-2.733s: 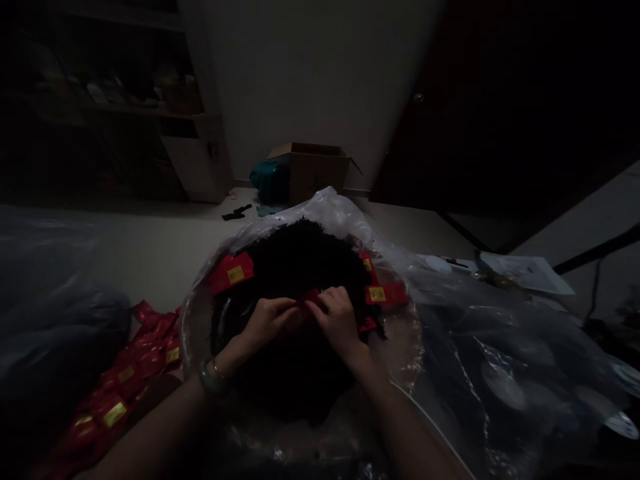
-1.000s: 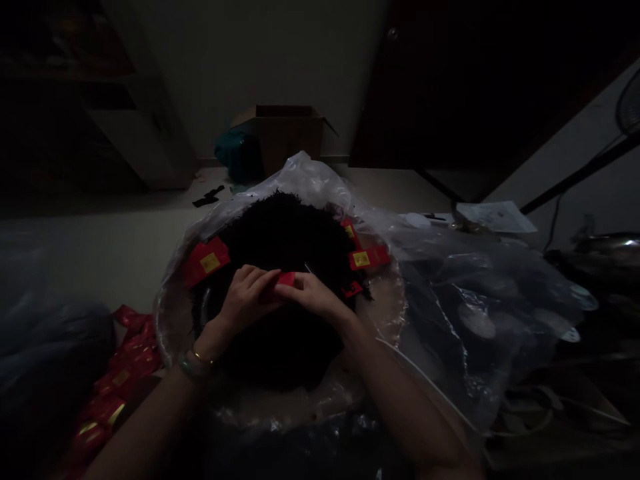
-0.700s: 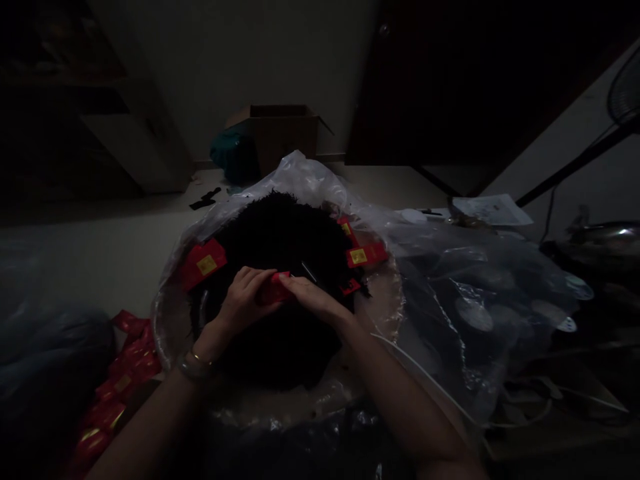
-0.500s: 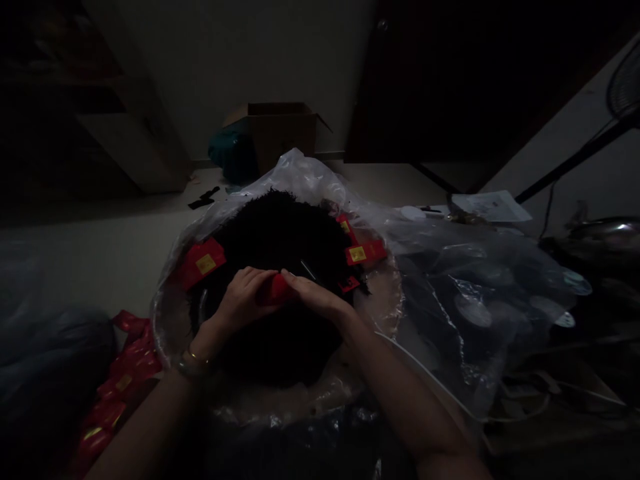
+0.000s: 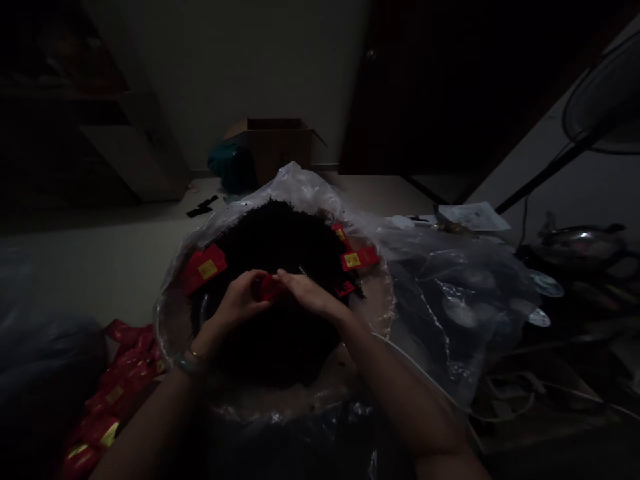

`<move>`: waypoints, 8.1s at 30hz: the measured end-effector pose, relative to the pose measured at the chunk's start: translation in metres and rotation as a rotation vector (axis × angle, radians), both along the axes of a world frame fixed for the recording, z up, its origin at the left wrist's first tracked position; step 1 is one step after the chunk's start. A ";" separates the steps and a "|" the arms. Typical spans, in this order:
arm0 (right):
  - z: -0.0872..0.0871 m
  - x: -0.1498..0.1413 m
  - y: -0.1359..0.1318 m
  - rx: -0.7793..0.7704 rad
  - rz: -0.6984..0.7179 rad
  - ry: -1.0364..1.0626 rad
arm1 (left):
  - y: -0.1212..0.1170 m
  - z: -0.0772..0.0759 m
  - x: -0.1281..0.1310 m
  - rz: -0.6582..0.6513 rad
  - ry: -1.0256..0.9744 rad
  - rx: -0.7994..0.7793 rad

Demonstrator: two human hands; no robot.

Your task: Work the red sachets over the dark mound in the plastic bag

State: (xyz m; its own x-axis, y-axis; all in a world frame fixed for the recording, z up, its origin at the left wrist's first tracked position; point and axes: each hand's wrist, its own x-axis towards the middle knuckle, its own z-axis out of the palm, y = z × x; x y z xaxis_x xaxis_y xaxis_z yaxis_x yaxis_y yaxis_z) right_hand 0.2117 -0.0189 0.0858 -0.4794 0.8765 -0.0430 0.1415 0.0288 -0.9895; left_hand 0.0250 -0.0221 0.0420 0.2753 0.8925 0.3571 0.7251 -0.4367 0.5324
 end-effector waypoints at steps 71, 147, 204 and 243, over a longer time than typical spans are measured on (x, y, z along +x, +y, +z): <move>-0.014 0.009 -0.005 0.607 -0.314 -0.219 | 0.001 0.005 -0.001 0.060 0.116 -0.013; -0.023 -0.015 -0.010 0.609 -0.450 -0.075 | 0.002 -0.005 0.009 0.168 -0.043 0.122; -0.023 -0.005 -0.004 0.922 -0.133 -0.698 | -0.002 -0.001 -0.010 -0.033 0.008 0.104; -0.006 0.004 0.003 0.421 -0.046 -0.294 | -0.004 -0.005 0.015 -0.171 -0.443 -0.449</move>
